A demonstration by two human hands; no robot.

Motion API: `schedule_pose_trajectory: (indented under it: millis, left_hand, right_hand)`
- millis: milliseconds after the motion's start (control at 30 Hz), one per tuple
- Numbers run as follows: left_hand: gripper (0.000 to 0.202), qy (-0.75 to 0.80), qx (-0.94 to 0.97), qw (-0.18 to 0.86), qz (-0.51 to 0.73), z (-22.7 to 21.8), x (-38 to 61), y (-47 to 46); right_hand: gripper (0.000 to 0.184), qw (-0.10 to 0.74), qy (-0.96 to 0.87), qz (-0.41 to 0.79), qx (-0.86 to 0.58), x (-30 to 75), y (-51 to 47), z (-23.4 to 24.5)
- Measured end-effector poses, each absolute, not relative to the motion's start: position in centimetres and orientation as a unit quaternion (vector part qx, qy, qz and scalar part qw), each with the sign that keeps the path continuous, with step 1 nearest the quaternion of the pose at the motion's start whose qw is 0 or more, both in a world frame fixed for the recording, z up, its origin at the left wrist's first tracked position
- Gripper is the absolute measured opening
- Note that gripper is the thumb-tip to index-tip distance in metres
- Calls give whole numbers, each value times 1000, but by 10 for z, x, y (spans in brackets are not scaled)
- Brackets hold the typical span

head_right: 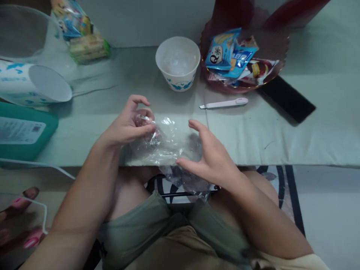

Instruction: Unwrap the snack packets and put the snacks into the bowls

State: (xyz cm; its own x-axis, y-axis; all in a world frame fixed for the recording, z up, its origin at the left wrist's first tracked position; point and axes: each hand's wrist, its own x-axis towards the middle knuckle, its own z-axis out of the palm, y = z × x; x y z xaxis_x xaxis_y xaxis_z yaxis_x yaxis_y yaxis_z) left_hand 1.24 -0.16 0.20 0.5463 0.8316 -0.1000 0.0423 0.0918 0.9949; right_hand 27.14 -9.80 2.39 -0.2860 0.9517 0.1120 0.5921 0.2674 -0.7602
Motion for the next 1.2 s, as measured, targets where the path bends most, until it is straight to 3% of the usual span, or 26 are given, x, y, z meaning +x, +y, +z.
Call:
schedule_pose_trajectory:
  millis: [67,133,267,300,367,467,533,600,700,800,867,1000,1200]
  left_hand:
    - [55,352,605,665,259,7,24,-5]
    - [55,350,610,675,223,12,32,-7]
    - [66,392,611,633,271,14,27,-1]
    - [70,411,602,611,309,12,23,2]
    - [71,443,563,571,400,6,15,8]
    - [54,459,445,582,502,-2,12,11]
    - [52,447,377,651,484,-3,18,7]
    - [65,412,360,735,400,0,28,0]
    - [72,385,393,795,257,6,43,-10]
    - [43,443,468,734,215,10,50,-13]
    - [31,470,513,685,216,10,48,-12]
    - [33,431,532,680,262,7,38,-10]
    - [10,388,502,696,336,12,31,-9]
  right_hand:
    - [108,260,-691,419,-530,270,-90,17]
    - [103,222,-645,499,-535,267,-84,13]
    - [23,188,-628,517,-550,268,-76,13]
    - [14,200,-621,514,-556,270,-74,12]
    - [12,249,-576,534,-566,271,-71,10]
    - [9,352,-476,591,-549,268,-64,6]
    - [11,419,-418,612,-525,262,-58,3]
    - [14,464,-375,623,-507,255,-53,1]
    - [14,474,-370,625,-497,249,-49,-2]
    - [14,430,-437,585,-531,250,-50,-5]
    - [22,395,-475,562,-550,254,-52,-9]
    - [35,406,-482,590,-505,263,-52,-15]
    - [15,509,-592,462,-420,276,-51,-13]
